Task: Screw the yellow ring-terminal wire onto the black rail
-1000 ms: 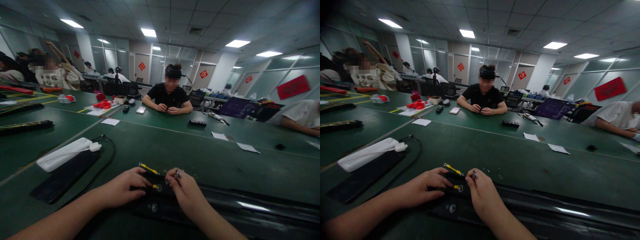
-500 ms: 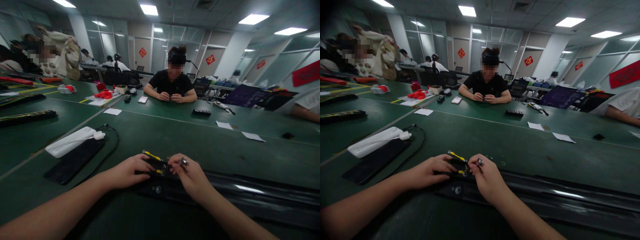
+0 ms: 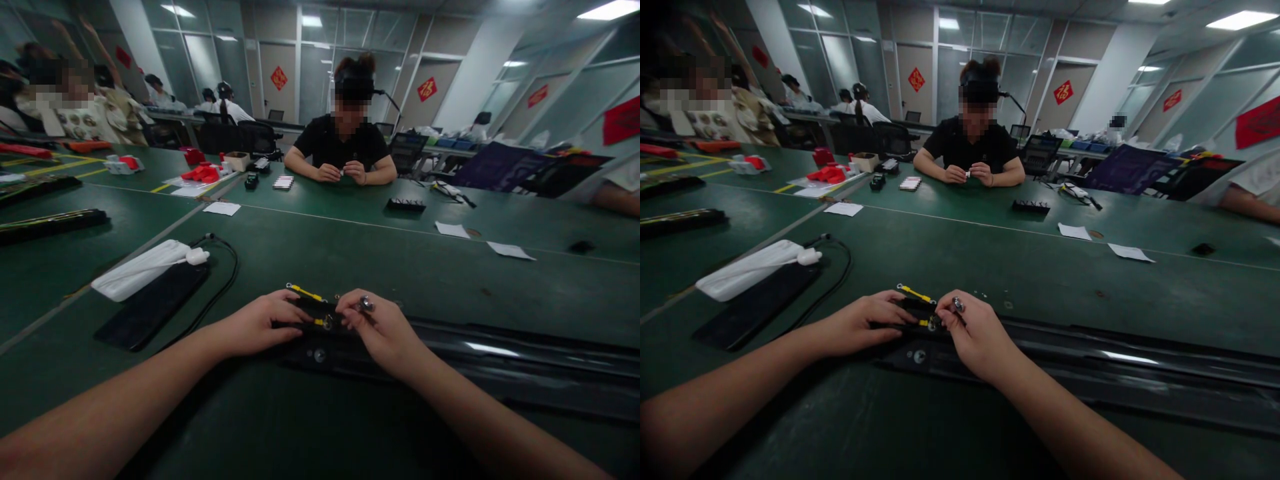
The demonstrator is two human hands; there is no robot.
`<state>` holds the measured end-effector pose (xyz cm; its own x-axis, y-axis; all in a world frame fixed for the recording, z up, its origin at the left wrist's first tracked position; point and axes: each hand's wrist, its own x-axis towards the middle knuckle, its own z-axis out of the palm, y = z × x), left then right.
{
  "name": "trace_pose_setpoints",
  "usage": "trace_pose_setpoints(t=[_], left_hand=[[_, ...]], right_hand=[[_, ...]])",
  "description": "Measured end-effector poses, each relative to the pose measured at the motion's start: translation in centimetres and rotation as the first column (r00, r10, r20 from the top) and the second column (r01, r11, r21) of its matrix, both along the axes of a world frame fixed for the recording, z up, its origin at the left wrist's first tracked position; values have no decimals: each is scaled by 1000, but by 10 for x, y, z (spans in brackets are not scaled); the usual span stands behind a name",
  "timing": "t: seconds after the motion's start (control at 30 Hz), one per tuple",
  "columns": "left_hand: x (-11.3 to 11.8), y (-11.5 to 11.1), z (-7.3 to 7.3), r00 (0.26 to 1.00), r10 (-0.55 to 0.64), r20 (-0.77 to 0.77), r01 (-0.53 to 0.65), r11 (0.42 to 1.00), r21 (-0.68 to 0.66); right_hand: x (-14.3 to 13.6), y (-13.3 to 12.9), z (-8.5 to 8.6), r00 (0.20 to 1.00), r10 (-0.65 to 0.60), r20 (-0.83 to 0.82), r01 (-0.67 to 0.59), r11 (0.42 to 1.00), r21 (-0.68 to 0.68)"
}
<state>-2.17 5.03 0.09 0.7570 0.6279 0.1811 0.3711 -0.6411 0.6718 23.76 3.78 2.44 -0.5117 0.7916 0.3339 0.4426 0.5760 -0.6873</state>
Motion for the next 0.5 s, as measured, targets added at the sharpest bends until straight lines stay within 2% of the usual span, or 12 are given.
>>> trace_pose_setpoints(t=[0.13,0.5], left_hand=[[1,0,2,1000,6,-4,-6,1000,0],[-1,1,0,1000,16,-25,-17,1000,-23]], right_hand=[[-1,-1,1,999,25,33,-27,999,39],[-2,0,3,997,17,69,-19,999,36]])
